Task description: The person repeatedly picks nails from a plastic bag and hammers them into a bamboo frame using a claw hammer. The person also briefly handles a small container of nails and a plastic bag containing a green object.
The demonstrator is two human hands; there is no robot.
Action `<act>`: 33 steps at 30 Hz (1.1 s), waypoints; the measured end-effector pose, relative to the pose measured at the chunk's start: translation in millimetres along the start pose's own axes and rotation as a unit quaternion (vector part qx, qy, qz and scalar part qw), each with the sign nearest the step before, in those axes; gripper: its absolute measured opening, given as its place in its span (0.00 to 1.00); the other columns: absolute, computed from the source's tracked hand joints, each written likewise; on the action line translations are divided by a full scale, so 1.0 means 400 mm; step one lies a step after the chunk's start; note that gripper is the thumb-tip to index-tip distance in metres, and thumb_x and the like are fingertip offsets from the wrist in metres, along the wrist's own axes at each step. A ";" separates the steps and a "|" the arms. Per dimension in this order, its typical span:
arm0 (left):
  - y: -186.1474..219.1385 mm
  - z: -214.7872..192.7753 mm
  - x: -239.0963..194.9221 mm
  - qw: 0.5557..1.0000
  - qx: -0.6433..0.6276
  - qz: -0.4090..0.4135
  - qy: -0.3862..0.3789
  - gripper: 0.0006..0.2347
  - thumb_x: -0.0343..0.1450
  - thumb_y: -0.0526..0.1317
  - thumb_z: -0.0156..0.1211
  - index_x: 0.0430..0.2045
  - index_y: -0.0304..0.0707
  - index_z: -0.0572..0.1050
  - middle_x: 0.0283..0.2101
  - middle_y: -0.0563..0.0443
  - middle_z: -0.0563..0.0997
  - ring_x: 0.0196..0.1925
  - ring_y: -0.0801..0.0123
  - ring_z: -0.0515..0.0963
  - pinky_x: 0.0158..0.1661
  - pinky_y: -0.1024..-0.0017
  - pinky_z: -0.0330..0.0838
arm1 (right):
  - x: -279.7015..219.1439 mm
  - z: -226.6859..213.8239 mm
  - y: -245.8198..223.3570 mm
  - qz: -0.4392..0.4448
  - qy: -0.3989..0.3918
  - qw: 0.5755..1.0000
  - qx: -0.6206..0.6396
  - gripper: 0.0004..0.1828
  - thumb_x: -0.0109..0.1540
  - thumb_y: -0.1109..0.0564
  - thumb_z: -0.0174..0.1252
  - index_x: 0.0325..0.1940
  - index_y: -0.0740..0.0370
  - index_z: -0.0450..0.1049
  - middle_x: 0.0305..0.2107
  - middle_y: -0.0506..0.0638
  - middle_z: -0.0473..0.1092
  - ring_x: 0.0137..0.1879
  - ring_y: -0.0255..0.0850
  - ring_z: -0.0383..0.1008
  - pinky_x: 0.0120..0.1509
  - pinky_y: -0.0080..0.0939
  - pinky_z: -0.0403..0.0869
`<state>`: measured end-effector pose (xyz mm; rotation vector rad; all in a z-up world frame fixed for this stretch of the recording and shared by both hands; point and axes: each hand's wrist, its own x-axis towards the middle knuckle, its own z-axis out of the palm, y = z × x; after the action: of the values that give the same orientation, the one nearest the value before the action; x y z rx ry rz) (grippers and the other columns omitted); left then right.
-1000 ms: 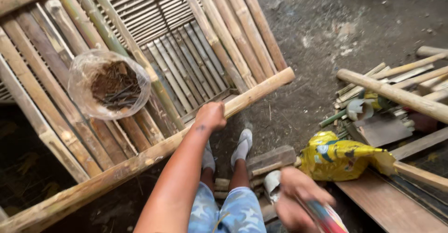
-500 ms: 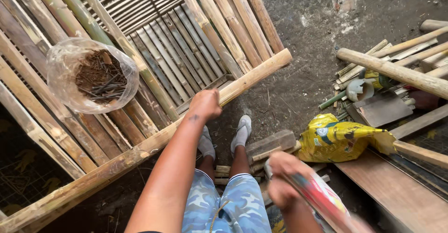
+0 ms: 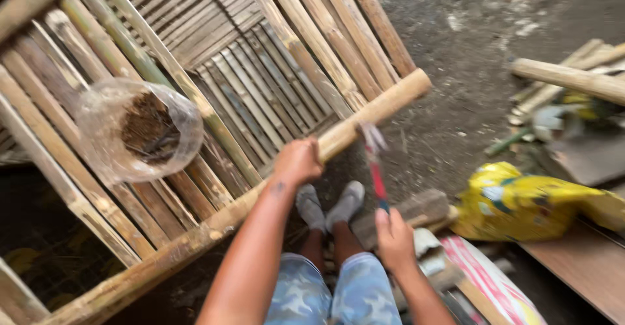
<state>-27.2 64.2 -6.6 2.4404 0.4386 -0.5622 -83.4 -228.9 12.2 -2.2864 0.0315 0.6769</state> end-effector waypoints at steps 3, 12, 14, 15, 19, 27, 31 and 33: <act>0.020 -0.017 -0.009 0.998 -0.003 -0.044 -0.040 0.21 0.60 0.45 0.72 0.42 0.33 0.76 0.35 0.29 0.82 0.41 0.37 0.81 0.44 0.49 0.75 | -0.020 0.021 0.102 -0.026 0.007 0.986 0.165 0.26 0.67 0.38 0.47 0.42 0.65 0.71 0.20 0.48 0.67 0.25 0.34 0.67 0.29 0.35 0.67; 0.184 0.168 -0.064 0.907 -0.157 0.269 0.285 0.19 0.66 0.28 0.61 0.53 0.33 0.70 0.53 0.40 0.76 0.57 0.46 0.81 0.57 0.51 0.78 | -0.026 0.321 0.354 0.037 0.048 0.868 0.493 0.31 0.67 0.33 0.49 0.47 0.68 0.69 0.28 0.48 0.70 0.30 0.32 0.69 0.32 0.33 0.68; 0.200 0.243 -0.063 0.927 -0.188 0.247 0.209 0.16 0.69 0.28 0.62 0.51 0.32 0.71 0.52 0.39 0.79 0.51 0.52 0.83 0.52 0.61 0.79 | -0.015 0.382 0.386 0.032 0.056 0.869 0.490 0.32 0.68 0.33 0.48 0.49 0.68 0.69 0.31 0.48 0.70 0.33 0.33 0.70 0.36 0.34 0.69; 0.210 0.281 -0.055 0.933 -0.200 0.236 0.181 0.14 0.71 0.28 0.63 0.50 0.32 0.71 0.51 0.39 0.80 0.48 0.54 0.83 0.50 0.65 0.79 | 0.005 0.409 0.403 0.024 0.065 0.867 0.493 0.32 0.68 0.33 0.47 0.50 0.68 0.69 0.32 0.48 0.71 0.35 0.34 0.70 0.38 0.35 0.69; 0.186 0.413 -0.013 0.950 -0.222 0.190 0.112 0.12 0.73 0.28 0.62 0.50 0.32 0.71 0.50 0.40 0.81 0.44 0.57 0.83 0.46 0.67 0.79 | 0.029 0.433 0.486 -0.003 0.055 0.905 0.421 0.32 0.70 0.34 0.44 0.55 0.68 0.69 0.39 0.48 0.72 0.42 0.36 0.72 0.45 0.37 0.71; 0.282 0.323 -0.073 0.953 -0.206 0.197 0.103 0.13 0.70 0.28 0.59 0.49 0.31 0.72 0.50 0.40 0.81 0.49 0.52 0.83 0.49 0.64 0.78 | 0.036 0.269 0.380 -0.022 0.042 0.904 0.424 0.40 0.71 0.31 0.40 0.61 0.73 0.67 0.45 0.55 0.73 0.50 0.41 0.73 0.55 0.40 0.71; 0.336 0.150 -0.172 0.933 -0.226 0.208 0.189 0.13 0.69 0.28 0.60 0.47 0.31 0.73 0.48 0.40 0.81 0.50 0.49 0.84 0.52 0.61 0.79 | 0.019 0.197 0.332 -0.018 -0.024 0.891 0.453 0.41 0.66 0.30 0.42 0.61 0.72 0.65 0.39 0.55 0.72 0.37 0.36 0.71 0.37 0.35 0.70; 0.332 0.058 -0.227 0.921 -0.234 0.193 0.246 0.13 0.68 0.28 0.60 0.47 0.31 0.73 0.46 0.40 0.81 0.49 0.49 0.84 0.51 0.61 0.79 | 0.027 0.156 0.280 -0.032 -0.043 0.893 0.447 0.37 0.67 0.32 0.44 0.54 0.72 0.69 0.29 0.54 0.69 0.29 0.35 0.66 0.31 0.34 0.63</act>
<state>-54.9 -68.6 82.9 2.0905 0.2344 0.3075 -127.3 -266.8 -102.6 -1.3611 0.1859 0.5634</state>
